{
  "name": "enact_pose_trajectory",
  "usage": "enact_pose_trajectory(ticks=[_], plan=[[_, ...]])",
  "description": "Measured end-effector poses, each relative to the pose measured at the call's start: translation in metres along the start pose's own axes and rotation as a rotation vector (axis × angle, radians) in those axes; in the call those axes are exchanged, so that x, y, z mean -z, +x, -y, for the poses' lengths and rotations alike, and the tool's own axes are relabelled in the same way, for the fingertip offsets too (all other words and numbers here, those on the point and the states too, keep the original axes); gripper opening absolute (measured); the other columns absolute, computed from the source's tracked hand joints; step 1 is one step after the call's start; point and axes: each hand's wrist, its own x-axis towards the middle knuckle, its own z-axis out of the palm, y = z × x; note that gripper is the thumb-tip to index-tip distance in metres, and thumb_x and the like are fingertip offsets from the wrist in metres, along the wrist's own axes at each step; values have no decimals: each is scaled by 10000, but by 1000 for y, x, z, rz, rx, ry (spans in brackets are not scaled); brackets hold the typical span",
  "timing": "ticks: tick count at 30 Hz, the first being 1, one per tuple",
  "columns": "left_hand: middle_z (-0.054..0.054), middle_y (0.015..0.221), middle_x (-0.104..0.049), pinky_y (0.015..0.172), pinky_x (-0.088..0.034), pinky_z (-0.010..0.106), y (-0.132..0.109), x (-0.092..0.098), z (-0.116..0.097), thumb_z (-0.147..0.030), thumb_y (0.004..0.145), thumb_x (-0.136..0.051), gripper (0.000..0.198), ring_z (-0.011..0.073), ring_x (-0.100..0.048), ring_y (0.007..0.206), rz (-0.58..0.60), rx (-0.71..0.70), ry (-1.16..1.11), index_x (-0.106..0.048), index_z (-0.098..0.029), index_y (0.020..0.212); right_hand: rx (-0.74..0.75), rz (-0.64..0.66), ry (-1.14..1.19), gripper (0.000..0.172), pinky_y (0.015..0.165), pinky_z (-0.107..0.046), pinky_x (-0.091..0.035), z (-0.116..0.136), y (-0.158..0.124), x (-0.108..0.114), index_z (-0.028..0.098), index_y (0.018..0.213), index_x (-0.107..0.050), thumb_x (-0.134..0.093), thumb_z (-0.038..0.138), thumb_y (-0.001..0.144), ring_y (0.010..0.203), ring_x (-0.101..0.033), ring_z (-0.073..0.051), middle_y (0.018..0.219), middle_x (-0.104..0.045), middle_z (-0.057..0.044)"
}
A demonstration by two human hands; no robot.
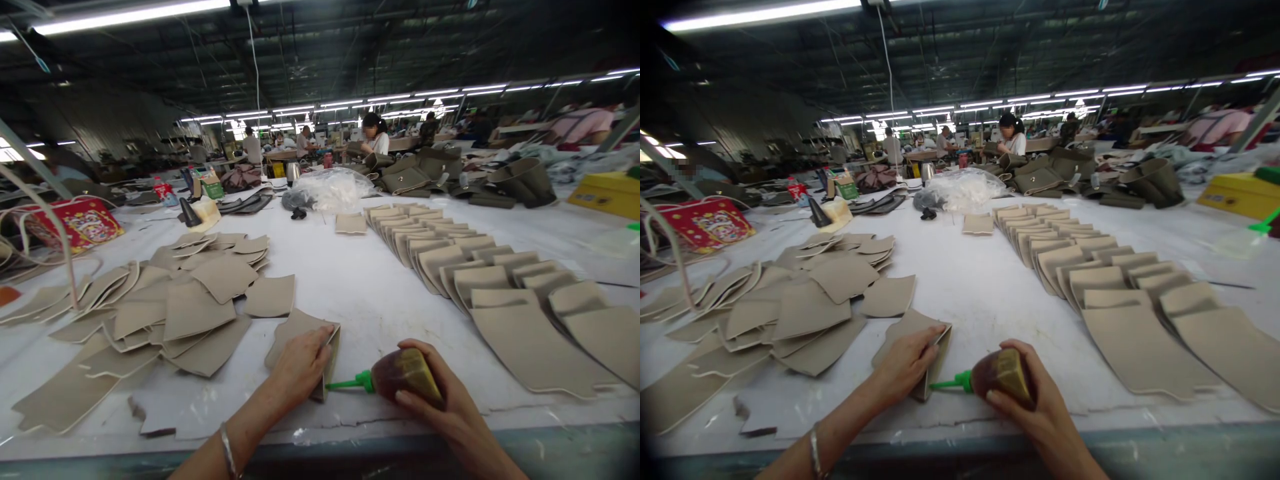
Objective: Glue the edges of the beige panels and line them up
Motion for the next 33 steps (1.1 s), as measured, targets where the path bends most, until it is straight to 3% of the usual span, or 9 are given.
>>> enact_pose_trajectory(ticks=[3,9,19,26,33], plan=[[20,1302,-582,1072,-339,284,0,0,0,-247,902,-367,447,183,-537,1183,5,4,-5,-522,-205,1320,-6,-42,-28,505,775,-318,-503,-3,0,0,249,1186,-480,-697,421,764,882,-615,-264,1006,-612,-30],[27,1311,-574,1071,-342,295,0,3,-2,-239,901,-374,454,191,-531,1190,12,0,-6,-505,-201,1333,11,59,20,492,813,-313,-491,-2,-1,0,245,1176,-486,-697,407,762,951,-595,-268,1055,-595,-37],[12,1298,-584,1070,-346,289,0,2,-1,-239,911,-355,442,181,-539,1178,23,0,-14,-513,-229,1324,57,-121,-109,494,853,-343,-454,-8,26,3,257,1202,-439,-670,438,804,942,-577,-259,1061,-556,-29],[8,1307,-576,1072,-345,301,1,3,-1,-237,907,-369,444,185,-531,1188,22,6,-29,-507,-231,1328,-4,66,-16,468,839,-315,-467,-6,14,5,252,1171,-460,-665,439,795,958,-578,-254,1057,-577,-26],[13,1275,-599,1046,-372,305,3,6,-3,-228,911,-354,427,186,-550,1163,46,-12,-5,-530,-235,1300,78,-147,-95,474,793,-328,-466,-8,47,10,244,1169,-461,-677,450,801,880,-576,-243,1005,-556,-18]])
